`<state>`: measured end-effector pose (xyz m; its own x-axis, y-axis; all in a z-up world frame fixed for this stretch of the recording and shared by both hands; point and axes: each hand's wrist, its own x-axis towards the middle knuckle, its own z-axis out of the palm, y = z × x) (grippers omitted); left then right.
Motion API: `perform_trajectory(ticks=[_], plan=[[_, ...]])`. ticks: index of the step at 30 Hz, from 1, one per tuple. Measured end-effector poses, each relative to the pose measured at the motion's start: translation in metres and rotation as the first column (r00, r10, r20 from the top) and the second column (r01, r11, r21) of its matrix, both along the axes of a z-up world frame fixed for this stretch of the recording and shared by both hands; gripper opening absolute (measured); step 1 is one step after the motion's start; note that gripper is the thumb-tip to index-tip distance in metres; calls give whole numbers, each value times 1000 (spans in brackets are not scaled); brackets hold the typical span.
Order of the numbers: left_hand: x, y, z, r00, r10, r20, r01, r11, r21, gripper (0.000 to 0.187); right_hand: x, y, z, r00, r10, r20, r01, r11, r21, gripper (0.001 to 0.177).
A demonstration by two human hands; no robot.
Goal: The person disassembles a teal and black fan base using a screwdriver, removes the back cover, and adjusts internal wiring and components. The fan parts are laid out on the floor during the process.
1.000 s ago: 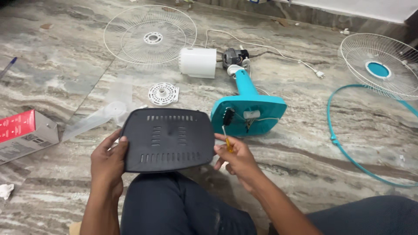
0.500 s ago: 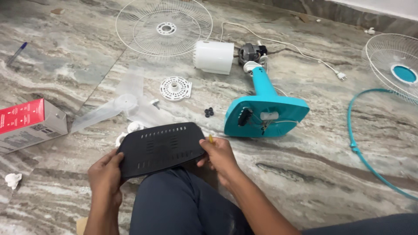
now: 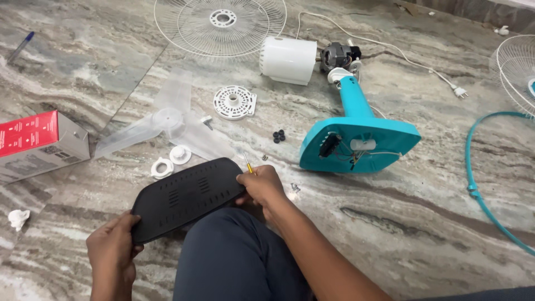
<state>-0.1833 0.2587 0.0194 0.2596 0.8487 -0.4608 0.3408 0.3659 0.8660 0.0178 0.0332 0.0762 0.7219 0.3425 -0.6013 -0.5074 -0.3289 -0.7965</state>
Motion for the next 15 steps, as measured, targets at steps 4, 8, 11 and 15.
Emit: perform_trajectory(ticks=[4, 8, 11, 15], plan=[[12, 1, -2, 999, -31, -16, 31, 999, 21, 31, 8, 9, -20, 1000, 9, 6, -9, 996, -85, 20], [23, 10, -6, 995, -70, -66, 77, 992, 103, 37, 12, 21, -43, 999, 43, 27, -40, 994, -101, 22], [22, 28, -12, 989, -95, -117, 123, 956, 265, 40, 10, 29, -47, 991, 133, -33, -135, 988, -79, 25], [8, 43, -13, 941, -198, -273, 289, 893, 346, 44, 13, 32, -38, 927, 360, 108, -306, 889, -340, 45]])
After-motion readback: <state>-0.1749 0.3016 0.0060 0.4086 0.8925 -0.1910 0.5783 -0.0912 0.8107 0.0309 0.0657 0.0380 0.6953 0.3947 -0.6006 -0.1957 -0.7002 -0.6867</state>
